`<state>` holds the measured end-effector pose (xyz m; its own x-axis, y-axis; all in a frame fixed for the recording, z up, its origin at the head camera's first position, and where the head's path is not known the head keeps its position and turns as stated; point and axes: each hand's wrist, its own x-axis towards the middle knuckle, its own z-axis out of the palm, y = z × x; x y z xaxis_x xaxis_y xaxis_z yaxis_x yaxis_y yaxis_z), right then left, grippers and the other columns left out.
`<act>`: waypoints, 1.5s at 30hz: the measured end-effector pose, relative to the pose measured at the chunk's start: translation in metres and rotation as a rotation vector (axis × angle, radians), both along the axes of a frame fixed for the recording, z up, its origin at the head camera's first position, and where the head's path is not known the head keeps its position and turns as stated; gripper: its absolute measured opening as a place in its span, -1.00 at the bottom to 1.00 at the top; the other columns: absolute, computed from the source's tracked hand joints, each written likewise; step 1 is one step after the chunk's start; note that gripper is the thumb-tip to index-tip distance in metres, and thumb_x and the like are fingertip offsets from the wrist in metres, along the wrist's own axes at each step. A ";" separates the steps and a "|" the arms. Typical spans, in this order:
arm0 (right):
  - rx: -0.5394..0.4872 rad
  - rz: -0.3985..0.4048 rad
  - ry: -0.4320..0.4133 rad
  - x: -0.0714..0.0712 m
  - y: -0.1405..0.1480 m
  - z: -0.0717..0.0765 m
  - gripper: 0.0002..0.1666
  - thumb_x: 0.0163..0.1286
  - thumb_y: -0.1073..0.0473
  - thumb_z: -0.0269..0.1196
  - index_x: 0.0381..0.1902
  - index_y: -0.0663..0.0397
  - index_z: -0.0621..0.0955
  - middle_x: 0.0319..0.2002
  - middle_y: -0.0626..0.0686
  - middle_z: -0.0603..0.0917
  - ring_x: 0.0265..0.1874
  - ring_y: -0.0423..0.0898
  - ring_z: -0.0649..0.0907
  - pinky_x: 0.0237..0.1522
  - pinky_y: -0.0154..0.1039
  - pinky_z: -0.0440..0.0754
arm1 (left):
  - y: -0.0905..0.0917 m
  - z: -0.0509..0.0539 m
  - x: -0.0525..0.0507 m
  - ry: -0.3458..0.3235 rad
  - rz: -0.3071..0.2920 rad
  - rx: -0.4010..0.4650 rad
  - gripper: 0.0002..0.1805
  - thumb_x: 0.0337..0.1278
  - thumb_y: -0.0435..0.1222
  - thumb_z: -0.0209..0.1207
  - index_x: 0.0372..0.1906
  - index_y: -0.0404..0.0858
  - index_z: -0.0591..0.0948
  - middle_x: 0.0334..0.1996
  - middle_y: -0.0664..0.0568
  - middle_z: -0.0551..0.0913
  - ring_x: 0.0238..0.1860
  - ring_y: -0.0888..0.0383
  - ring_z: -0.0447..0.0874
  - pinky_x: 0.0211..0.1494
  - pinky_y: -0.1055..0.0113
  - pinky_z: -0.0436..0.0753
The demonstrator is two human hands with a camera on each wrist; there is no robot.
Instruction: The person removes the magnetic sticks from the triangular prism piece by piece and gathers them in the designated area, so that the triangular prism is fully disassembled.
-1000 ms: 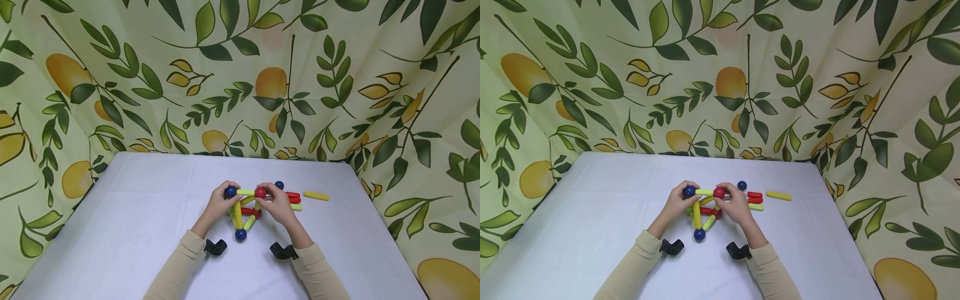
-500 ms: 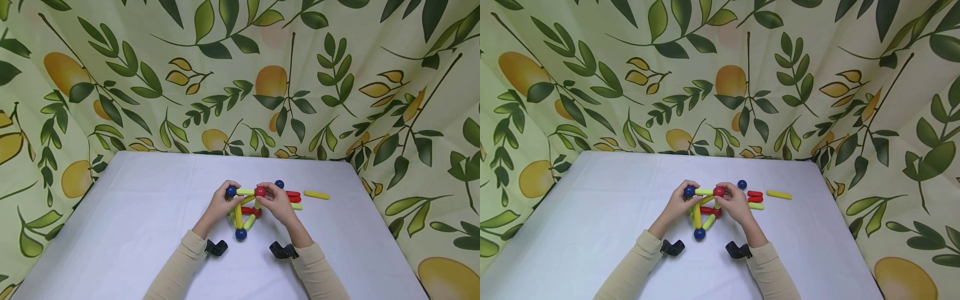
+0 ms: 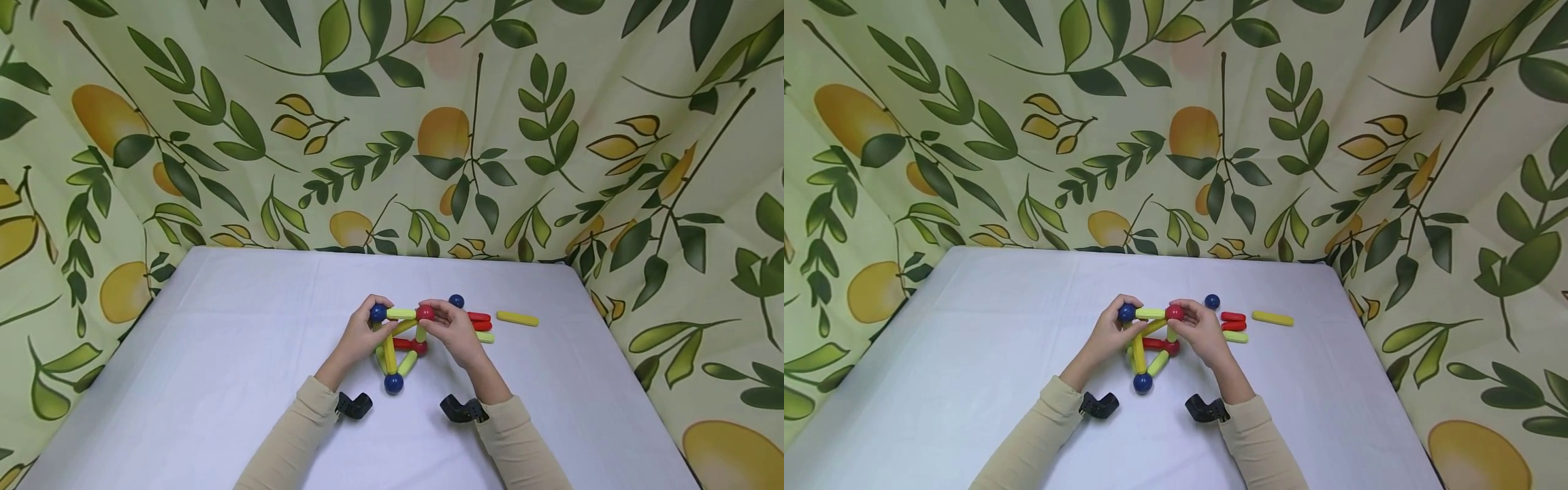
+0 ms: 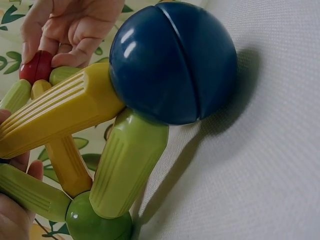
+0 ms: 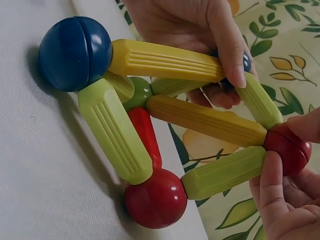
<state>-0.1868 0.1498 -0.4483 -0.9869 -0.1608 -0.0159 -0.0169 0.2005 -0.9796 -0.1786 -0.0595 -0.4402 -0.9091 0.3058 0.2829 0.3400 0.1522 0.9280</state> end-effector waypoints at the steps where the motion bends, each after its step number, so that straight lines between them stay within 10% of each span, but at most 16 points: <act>1: -0.012 0.003 -0.003 0.000 0.000 0.000 -0.52 0.26 0.27 0.28 0.14 0.23 0.50 0.09 0.22 0.59 0.08 0.06 0.59 0.07 -0.33 0.60 | 0.000 0.001 0.000 0.004 0.003 -0.003 -0.66 0.12 -0.49 0.21 -0.02 -0.44 0.40 -0.03 -0.31 0.52 -0.07 -0.04 0.47 0.08 -0.08 0.57; 17: -0.153 0.016 -0.023 0.001 0.002 -0.003 -0.56 0.34 0.28 0.19 0.17 0.25 0.47 0.11 0.26 0.56 0.01 -0.14 0.61 0.08 -0.39 0.58 | 0.001 0.005 0.005 0.057 -0.002 -0.075 -0.74 0.13 -0.56 0.10 -0.06 -0.45 0.42 -0.16 -0.25 0.60 -0.18 0.05 0.58 -0.10 0.47 0.61; 28: -0.171 0.026 0.034 0.002 0.003 -0.007 -0.51 0.30 0.22 0.26 0.18 0.20 0.47 0.15 0.22 0.55 0.13 -0.08 0.58 0.10 -0.39 0.56 | 0.001 0.003 0.006 0.079 -0.016 -0.095 -0.67 0.12 -0.50 0.20 -0.03 -0.43 0.41 -0.12 -0.23 0.58 -0.11 -0.03 0.60 0.12 0.13 0.62; 45: 0.013 -0.026 0.159 0.002 0.001 -0.004 -0.48 0.28 0.24 0.27 0.19 0.19 0.47 0.18 0.21 0.51 0.16 0.08 0.53 0.13 -0.24 0.55 | 0.002 -0.004 0.004 0.099 -0.017 -0.121 -0.67 0.12 -0.52 0.18 -0.01 -0.45 0.41 -0.05 -0.26 0.55 0.04 -0.09 0.58 0.17 0.13 0.58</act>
<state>-0.1844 0.1513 -0.4521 -0.9810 -0.1360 0.1386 -0.1658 0.2158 -0.9622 -0.1742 -0.0570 -0.4438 -0.8729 0.3582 0.3313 0.4327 0.2547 0.8648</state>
